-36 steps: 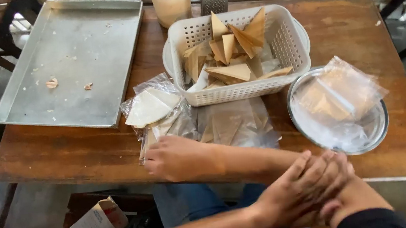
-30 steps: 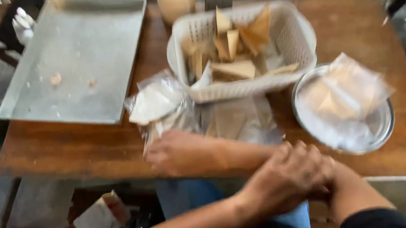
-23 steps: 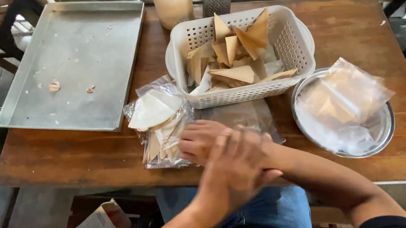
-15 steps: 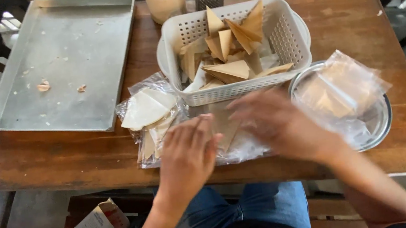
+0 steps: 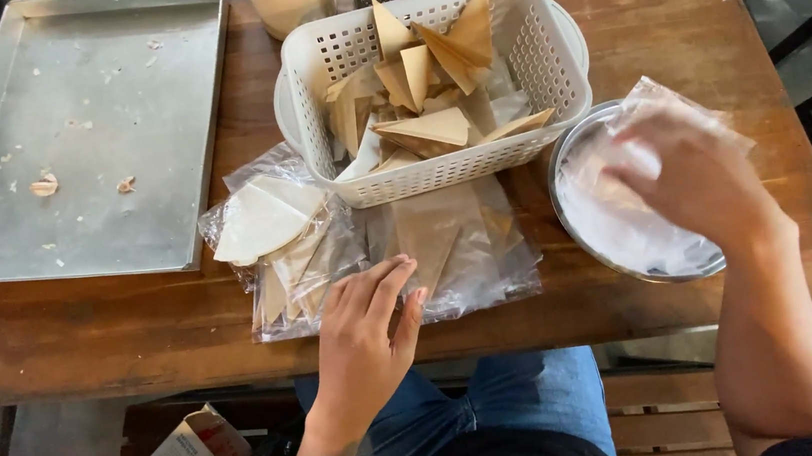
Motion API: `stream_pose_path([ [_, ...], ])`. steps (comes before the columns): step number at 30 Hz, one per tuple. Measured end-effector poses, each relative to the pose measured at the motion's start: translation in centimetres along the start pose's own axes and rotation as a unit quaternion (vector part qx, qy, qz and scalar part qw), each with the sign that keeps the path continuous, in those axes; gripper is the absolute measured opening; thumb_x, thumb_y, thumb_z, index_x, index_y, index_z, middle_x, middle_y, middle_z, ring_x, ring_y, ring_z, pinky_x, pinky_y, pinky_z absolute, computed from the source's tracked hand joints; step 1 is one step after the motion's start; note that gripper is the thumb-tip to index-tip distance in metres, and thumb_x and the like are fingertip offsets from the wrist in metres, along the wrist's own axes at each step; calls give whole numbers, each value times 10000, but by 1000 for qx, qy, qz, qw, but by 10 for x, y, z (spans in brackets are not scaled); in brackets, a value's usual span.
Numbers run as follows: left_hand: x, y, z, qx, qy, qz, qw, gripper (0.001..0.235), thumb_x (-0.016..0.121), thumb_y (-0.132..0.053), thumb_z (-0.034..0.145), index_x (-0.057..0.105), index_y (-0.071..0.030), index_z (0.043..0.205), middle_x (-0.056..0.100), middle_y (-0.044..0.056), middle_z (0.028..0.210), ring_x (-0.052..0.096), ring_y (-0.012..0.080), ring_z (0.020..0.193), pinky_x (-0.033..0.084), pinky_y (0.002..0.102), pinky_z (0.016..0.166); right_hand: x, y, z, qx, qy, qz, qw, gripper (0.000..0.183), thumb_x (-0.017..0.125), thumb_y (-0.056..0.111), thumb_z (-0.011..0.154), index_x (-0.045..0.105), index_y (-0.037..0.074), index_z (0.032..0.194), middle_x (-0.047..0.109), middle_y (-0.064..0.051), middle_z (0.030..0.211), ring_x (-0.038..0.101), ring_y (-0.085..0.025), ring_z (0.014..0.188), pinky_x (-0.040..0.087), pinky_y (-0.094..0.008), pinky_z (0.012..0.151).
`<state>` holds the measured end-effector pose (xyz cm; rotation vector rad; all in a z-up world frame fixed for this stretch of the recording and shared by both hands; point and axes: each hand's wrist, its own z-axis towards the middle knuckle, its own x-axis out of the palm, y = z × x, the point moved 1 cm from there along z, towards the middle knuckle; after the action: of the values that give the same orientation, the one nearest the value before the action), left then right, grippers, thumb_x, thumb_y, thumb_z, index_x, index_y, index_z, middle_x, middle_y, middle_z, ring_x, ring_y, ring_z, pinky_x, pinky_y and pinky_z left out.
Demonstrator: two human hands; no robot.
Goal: The person picks up thin triangular snack pieces from a plastic basket and a metal bowl, placing them individually into small clear plastic bags by hand.
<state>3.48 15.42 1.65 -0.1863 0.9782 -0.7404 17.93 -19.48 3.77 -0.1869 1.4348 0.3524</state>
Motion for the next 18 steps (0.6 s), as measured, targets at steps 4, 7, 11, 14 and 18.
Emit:
stream_pose_path([
  [4, 0, 3, -6, -10, 3, -8, 1000, 253, 617, -174, 1023, 658, -30, 1227, 710, 117, 1221, 693, 255, 1068, 529, 408, 913, 1, -33, -3, 26, -149, -56, 987, 578, 823, 359, 961, 662, 20, 1401, 639, -236, 1357, 568, -385, 1269, 413, -537, 991],
  [7, 1, 5, -6, -19, 4, -12, 1000, 251, 636, -166, 1011, 664, -37, 1225, 719, 115, 1217, 699, 250, 1085, 531, 403, 924, 9, -54, 0, 192, 9, -26, 981, 664, 738, 498, 899, 640, 121, 1436, 563, -274, 1393, 444, -451, 1339, 306, -579, 1060],
  [11, 4, 4, -6, -18, 8, -21, 1000, 249, 615, -175, 1022, 665, -33, 1220, 712, 113, 1220, 693, 250, 1081, 528, 410, 921, 18, -51, -11, 72, -76, -58, 993, 463, 791, 489, 912, 744, 121, 1189, 682, -175, 1311, 565, -417, 1255, 397, -554, 982],
  [14, 5, 2, -4, -15, 12, -28, 999, 243, 609, -179, 1026, 669, -30, 1209, 716, 114, 1203, 698, 252, 1067, 528, 410, 910, 15, -33, -9, 67, -22, -57, 996, 563, 721, 581, 900, 720, 125, 1229, 660, -172, 1339, 560, -398, 1248, 401, -561, 1034],
  [18, 5, 2, -4, -6, 9, -20, 1000, 238, 621, -190, 1023, 672, -37, 1198, 712, 101, 1181, 694, 239, 1040, 529, 404, 896, 41, -52, -6, 87, 35, -86, 992, 261, 670, 397, 984, 766, 162, 1045, 736, -62, 1209, 634, -358, 1187, 477, -485, 1019],
])
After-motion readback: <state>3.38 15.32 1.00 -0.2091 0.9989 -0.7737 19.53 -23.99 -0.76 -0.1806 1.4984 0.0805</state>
